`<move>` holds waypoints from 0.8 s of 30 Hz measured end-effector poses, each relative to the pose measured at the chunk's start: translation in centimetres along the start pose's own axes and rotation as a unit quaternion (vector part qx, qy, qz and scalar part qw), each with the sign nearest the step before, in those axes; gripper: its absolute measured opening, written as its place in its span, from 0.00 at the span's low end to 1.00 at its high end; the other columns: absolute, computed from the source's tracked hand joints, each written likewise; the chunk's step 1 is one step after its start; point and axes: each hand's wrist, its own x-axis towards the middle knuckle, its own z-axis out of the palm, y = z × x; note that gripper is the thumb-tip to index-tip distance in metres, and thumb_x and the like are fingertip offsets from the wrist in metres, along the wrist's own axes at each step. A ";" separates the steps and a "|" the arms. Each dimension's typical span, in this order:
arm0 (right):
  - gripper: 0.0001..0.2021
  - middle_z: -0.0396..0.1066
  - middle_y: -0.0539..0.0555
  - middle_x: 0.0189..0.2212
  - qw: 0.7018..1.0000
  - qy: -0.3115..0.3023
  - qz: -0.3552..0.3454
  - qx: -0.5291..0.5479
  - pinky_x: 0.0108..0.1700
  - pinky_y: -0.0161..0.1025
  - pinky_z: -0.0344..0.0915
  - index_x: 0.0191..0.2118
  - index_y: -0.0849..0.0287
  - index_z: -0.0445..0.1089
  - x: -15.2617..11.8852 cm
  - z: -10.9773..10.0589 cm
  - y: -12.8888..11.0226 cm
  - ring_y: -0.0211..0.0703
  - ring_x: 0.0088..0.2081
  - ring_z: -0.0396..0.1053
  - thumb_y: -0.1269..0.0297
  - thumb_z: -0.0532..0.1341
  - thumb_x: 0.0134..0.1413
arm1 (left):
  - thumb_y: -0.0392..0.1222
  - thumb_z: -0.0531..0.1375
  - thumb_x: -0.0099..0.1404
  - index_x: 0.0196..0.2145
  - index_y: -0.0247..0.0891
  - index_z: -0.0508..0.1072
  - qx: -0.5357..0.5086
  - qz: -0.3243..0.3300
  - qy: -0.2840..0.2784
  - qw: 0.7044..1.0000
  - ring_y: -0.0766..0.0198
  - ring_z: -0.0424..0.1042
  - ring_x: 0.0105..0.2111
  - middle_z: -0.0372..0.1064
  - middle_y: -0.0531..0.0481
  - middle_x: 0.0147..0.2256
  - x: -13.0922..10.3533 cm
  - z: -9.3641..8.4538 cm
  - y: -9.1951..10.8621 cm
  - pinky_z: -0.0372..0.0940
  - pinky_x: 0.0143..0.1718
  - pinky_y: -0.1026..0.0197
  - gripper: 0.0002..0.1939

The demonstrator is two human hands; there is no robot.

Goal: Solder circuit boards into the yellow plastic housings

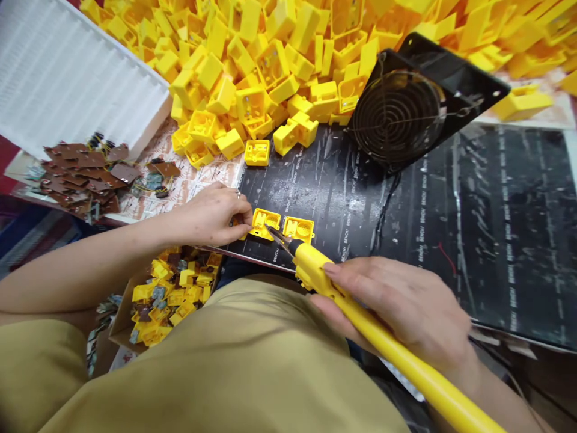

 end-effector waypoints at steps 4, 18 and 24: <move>0.09 0.75 0.47 0.30 0.999 -0.025 -0.030 0.016 0.35 0.33 0.74 0.46 0.53 0.67 0.5 0.6 -0.2 0.37 0.32 0.76 0.68 0.65 0.62 | 0.36 0.57 0.58 0.28 0.39 0.77 0.009 0.000 -0.030 1.000 0.61 0.73 0.32 0.77 0.51 0.29 0.7 -0.6 0.1 0.60 0.38 0.59 0.08; 0.05 0.74 0.50 0.28 0.993 -0.045 -0.104 -0.028 0.30 0.28 0.73 0.38 0.57 0.68 2.5 -0.5 0.6 0.34 0.27 0.74 0.64 0.64 0.64 | 0.36 0.59 0.57 0.28 0.41 0.78 0.022 -0.020 -0.064 0.997 0.59 0.73 0.30 0.76 0.51 0.28 1.7 -1.4 0.5 0.60 0.34 0.59 0.07; 0.08 0.74 0.51 0.30 0.998 -0.033 -0.035 -0.048 0.29 0.30 0.72 0.38 0.55 0.68 1.1 -0.9 0.9 0.35 0.28 0.73 0.58 0.59 0.68 | 0.36 0.59 0.56 0.26 0.41 0.77 0.015 -0.012 -0.054 0.998 0.62 0.71 0.27 0.76 0.52 0.27 1.7 -1.3 0.3 0.56 0.29 0.61 0.06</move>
